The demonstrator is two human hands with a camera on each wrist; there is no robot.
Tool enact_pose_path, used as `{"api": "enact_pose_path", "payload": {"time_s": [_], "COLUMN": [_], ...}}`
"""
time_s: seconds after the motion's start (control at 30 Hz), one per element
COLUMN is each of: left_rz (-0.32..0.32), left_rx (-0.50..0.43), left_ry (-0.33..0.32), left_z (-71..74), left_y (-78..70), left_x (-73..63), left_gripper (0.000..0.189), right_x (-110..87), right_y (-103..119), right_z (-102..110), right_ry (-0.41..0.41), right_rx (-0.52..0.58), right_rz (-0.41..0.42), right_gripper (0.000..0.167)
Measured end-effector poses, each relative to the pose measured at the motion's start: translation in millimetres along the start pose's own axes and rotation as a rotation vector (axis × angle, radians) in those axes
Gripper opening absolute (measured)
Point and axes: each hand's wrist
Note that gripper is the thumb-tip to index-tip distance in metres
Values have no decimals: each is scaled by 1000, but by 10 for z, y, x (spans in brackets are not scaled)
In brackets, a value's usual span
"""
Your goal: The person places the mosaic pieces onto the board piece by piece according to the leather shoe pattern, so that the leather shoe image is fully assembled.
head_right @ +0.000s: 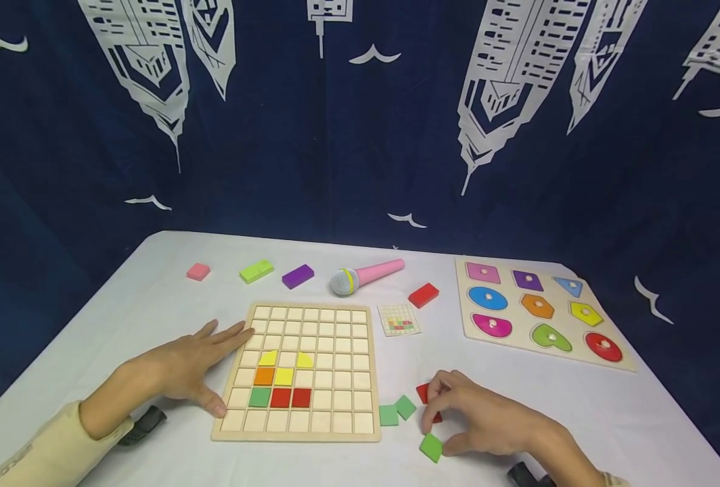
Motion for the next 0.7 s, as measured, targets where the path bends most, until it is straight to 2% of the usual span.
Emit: {"api": "enact_pose_path", "payload": {"time_s": [0.13,0.3,0.4,0.53,0.6,0.7], "left_rz": [1,-2,-13,-19,-14,-17], "left_rx": [3,7,10,6,3,2], "left_ry": [3,8,6,1,1,-1], "left_z": [5,10,9,2,-2,-6], "left_y": [-2,3,9,15,13,5], "left_x": [2,1,1,-4,-7,6], "left_gripper": [127,128,128,127,127,127], "right_x": [38,179,320,550,669,826], "right_y": [53,175,268,433,520,637], "right_z": [0,42,77,119,132,136], "right_ry": [-17,-57,-86,-89,-99,-132], "right_rx": [-47,-23,8,-10,-46,-104], "right_rz": [19,78,140,195,200,163], "right_gripper": [24,22,21,19,17,16]}}
Point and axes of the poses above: each hand's wrist, its own x-axis towards the middle knuckle, its own z-axis out of the back of the hand, y = z × x, and after that the axes turned 13 degrees about -x, right-handed
